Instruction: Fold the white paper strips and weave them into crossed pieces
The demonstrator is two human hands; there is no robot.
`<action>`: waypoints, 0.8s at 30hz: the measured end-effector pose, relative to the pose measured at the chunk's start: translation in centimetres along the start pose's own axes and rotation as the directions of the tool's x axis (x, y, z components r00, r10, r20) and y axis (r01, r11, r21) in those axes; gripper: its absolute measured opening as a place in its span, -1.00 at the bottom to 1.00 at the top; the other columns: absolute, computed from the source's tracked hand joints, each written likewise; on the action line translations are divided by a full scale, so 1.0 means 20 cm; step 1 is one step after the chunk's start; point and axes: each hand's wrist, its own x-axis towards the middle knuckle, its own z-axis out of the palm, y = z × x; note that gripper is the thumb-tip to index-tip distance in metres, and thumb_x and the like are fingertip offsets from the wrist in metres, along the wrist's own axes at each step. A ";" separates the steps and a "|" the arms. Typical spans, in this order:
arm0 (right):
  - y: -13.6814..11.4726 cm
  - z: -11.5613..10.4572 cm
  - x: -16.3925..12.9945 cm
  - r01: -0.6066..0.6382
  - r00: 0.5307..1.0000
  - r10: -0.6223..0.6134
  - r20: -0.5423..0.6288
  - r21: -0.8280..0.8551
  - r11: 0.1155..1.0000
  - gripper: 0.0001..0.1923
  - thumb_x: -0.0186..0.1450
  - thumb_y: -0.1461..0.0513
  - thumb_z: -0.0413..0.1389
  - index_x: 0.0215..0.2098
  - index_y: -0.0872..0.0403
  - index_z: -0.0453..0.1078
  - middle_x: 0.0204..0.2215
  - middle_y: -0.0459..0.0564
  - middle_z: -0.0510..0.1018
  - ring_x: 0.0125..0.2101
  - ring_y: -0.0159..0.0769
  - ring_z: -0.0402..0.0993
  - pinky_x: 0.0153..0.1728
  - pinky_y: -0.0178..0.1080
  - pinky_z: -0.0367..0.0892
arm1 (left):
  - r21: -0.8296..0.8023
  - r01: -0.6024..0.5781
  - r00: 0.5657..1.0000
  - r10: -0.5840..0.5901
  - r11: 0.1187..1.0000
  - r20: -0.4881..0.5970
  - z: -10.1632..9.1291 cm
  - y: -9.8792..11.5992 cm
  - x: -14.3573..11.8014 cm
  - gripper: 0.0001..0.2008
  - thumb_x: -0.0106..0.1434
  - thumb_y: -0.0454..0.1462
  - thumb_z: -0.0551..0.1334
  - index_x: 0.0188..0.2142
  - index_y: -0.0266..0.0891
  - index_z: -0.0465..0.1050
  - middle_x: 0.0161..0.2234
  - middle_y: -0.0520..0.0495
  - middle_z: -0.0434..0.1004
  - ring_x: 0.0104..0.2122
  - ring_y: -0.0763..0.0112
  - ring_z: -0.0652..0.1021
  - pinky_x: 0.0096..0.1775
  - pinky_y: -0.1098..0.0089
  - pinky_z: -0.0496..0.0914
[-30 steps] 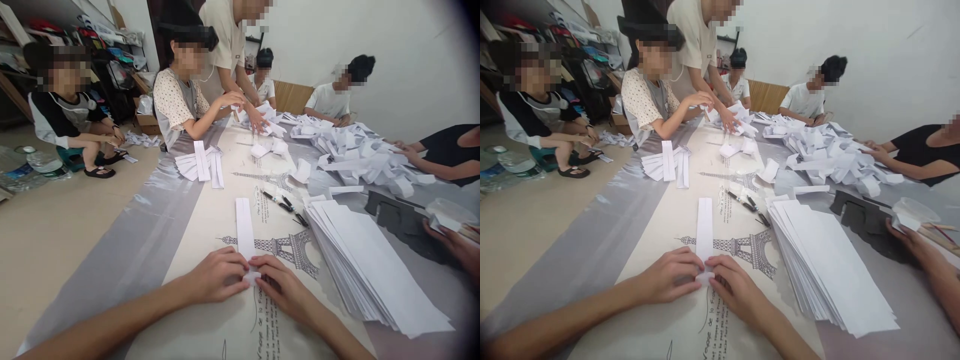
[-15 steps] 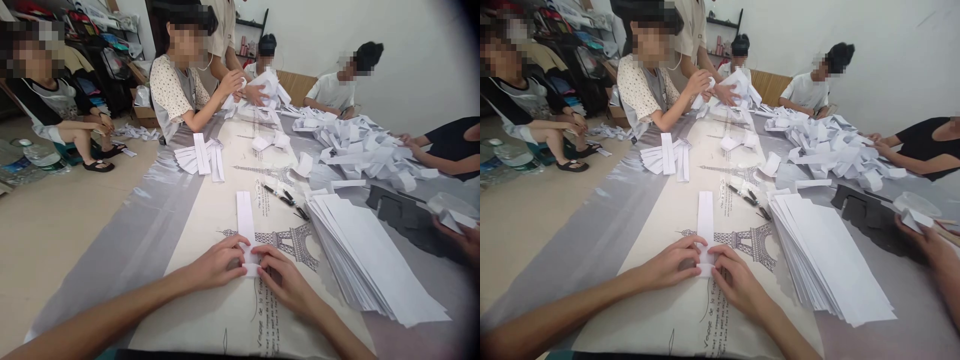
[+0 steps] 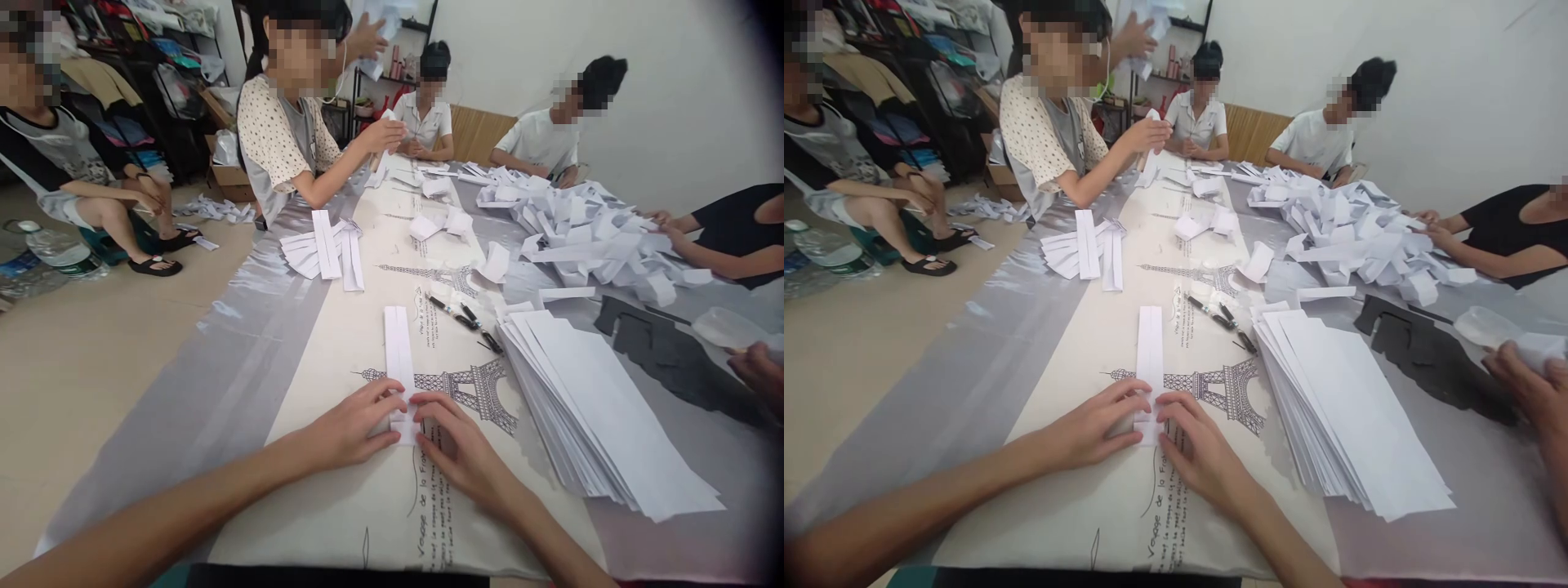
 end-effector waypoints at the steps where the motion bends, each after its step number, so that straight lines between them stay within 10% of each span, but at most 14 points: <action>1: 0.00 0.00 0.00 0.016 1.000 -0.016 -0.002 -0.017 1.000 -0.85 0.44 0.32 0.04 -0.10 -0.02 0.37 0.15 0.12 0.44 0.13 -0.11 0.45 0.13 -0.03 0.45 | 0.011 -0.011 1.000 0.011 1.000 0.004 0.00 0.00 0.00 -0.79 0.40 -0.32 0.25 0.02 -0.20 0.38 0.16 -0.23 0.35 0.13 0.14 0.47 0.09 0.14 0.46; 12: 0.03 -0.04 -0.05 0.354 0.935 -0.342 0.092 -0.271 0.895 -0.69 0.44 0.38 0.06 0.07 0.05 0.51 0.04 0.10 0.60 0.22 -0.04 0.42 0.12 0.08 0.51 | 0.132 -0.102 0.992 0.109 0.986 -0.055 0.04 -0.03 0.00 -0.79 0.50 -0.35 0.10 0.03 -0.24 0.46 0.08 -0.20 0.49 0.07 0.21 0.50 0.06 0.15 0.49; 19: 0.01 -0.05 -0.08 0.330 0.944 -0.305 0.125 -0.388 0.861 -0.59 0.46 0.34 0.08 0.24 -0.03 0.41 0.08 0.05 0.61 0.16 0.01 0.45 0.06 0.13 0.51 | 0.448 -0.437 0.889 0.450 0.780 0.084 0.00 0.02 -0.02 -0.83 0.46 -0.46 0.12 -0.07 -0.36 0.48 -0.04 -0.25 0.59 -0.01 0.18 0.56 0.01 0.18 0.52; 24: -0.02 -0.03 -0.11 0.290 0.957 -0.275 0.097 -0.427 0.856 -0.54 0.45 0.37 0.07 0.28 0.00 0.38 0.09 0.06 0.60 0.08 0.02 0.48 0.01 0.13 0.52 | 0.418 -0.402 0.905 0.423 0.815 0.046 0.00 0.00 -0.04 -0.83 0.46 -0.38 0.19 0.00 -0.34 0.49 -0.04 -0.25 0.62 -0.04 0.20 0.62 -0.01 0.19 0.56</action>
